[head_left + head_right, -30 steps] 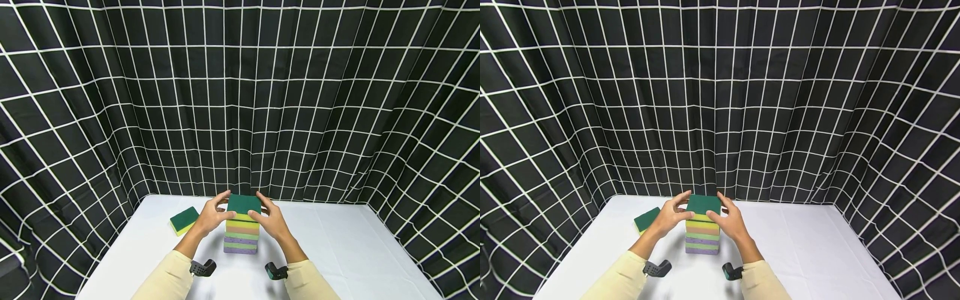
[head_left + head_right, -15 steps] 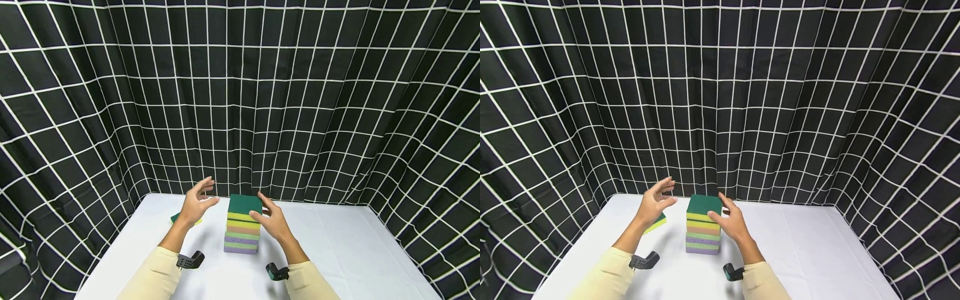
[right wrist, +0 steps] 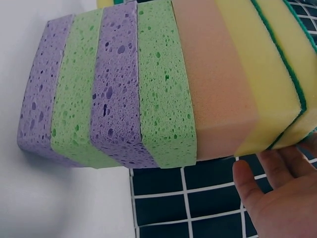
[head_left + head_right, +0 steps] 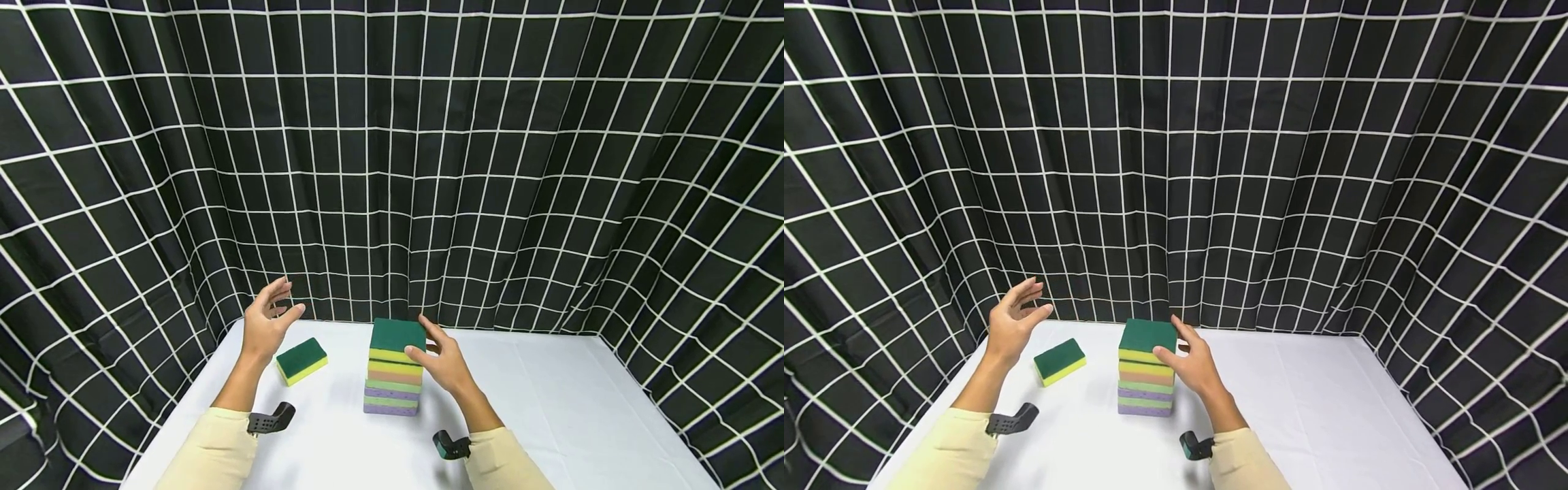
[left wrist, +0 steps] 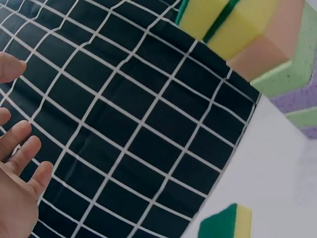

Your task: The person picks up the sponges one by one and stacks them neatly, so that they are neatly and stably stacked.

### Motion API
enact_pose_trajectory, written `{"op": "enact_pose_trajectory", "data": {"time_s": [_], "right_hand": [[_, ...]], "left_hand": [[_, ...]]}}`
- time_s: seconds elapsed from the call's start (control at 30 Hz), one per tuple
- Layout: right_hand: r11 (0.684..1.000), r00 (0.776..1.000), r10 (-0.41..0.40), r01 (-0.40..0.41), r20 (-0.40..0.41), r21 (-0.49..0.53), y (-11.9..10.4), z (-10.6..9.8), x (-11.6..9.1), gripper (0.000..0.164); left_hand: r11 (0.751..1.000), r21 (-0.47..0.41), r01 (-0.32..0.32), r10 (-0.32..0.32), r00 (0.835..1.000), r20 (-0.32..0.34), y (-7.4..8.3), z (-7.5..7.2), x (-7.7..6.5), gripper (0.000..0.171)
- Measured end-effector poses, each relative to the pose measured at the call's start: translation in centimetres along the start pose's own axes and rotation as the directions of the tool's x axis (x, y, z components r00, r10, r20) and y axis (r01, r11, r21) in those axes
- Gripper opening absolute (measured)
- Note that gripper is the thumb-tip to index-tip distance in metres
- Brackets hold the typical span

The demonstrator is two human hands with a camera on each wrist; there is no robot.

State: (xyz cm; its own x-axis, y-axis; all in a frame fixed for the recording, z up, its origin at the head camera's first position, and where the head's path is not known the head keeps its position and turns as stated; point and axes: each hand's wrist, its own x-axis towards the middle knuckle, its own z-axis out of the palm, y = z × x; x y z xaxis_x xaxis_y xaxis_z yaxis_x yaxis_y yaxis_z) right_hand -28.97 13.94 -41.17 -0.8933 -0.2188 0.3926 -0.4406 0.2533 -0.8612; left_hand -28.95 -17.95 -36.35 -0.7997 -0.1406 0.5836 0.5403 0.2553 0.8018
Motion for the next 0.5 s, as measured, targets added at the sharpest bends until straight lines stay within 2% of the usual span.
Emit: {"op": "enact_pose_trajectory", "data": {"time_s": [0.2,0.27,0.5], "right_hand": [[1.000,1.000,0.002,-0.002,-0.016,-0.003,2.3,0.3,0.4,0.068],[1.000,1.000,0.000,0.000,-0.023,-0.001,3.4,0.4,0.7,0.069],[1.000,0.999,-0.028,0.028,-0.032,0.001,3.6,0.4,0.7,0.070]], "left_hand": [[0.999,0.027,0.044,-0.042,0.995,-0.095,-4.8,-0.8,-0.3,0.059],[0.997,0.040,0.058,-0.053,0.991,-0.125,-5.6,-0.7,-0.7,0.058],[0.987,0.120,0.104,-0.083,0.982,-0.171,-7.8,-0.5,-1.8,0.060]]}}
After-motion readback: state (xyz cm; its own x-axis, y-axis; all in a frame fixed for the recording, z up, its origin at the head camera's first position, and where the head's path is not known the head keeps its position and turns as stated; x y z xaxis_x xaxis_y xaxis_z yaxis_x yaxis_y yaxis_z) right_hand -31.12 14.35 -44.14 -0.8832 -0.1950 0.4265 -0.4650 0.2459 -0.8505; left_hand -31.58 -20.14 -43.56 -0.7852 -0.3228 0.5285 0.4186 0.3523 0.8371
